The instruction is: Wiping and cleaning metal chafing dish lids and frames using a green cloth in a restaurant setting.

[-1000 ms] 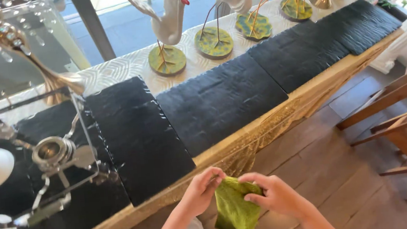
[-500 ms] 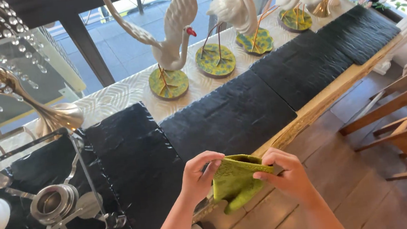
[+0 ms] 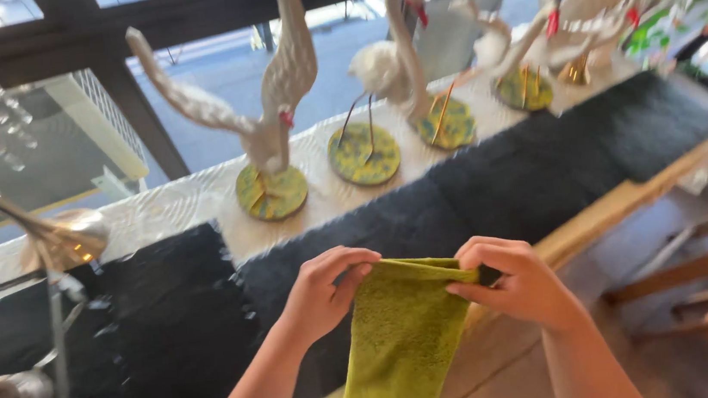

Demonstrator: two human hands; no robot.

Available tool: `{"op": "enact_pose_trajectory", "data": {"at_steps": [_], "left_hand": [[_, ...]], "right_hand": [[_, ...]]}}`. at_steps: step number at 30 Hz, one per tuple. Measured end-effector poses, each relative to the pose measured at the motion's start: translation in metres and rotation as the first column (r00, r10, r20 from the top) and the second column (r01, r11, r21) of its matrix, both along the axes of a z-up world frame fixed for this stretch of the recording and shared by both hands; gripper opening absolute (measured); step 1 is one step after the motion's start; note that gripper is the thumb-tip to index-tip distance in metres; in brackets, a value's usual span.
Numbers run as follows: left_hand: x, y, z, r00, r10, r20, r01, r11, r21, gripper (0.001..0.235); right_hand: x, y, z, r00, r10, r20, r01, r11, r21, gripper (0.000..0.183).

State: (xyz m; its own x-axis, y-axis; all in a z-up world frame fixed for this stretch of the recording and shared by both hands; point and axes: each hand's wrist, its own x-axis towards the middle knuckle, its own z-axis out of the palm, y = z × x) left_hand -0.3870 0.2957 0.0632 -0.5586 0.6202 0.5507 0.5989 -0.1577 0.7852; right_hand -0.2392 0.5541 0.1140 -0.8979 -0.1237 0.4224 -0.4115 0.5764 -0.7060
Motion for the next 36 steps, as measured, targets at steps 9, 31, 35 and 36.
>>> {"op": "enact_pose_trajectory", "data": {"at_steps": [9,31,35,36], "left_hand": [[-0.033,0.11,0.05,0.978,0.175,-0.116,-0.15,0.969,0.198,0.019],[0.077,0.119,-0.154,0.766,0.348,0.541,0.339,0.496,-0.799,0.02],[0.065,0.128,-0.223,0.696,0.367,0.618,0.244,0.688,-0.683,0.022],[0.062,0.131,-0.237,0.628,0.377,0.681,0.121,0.817,-0.564,0.021]], "right_hand": [[-0.058,0.115,0.009,0.97,-0.138,-0.2,0.072,0.949,-0.306,0.044],[0.026,0.121,-0.25,0.566,0.032,0.824,0.027,0.998,-0.057,0.024],[0.023,0.12,-0.277,0.625,0.103,0.773,0.187,0.943,-0.277,0.022],[0.022,0.118,-0.286,0.645,0.107,0.757,0.327,0.856,-0.4,0.021]]}}
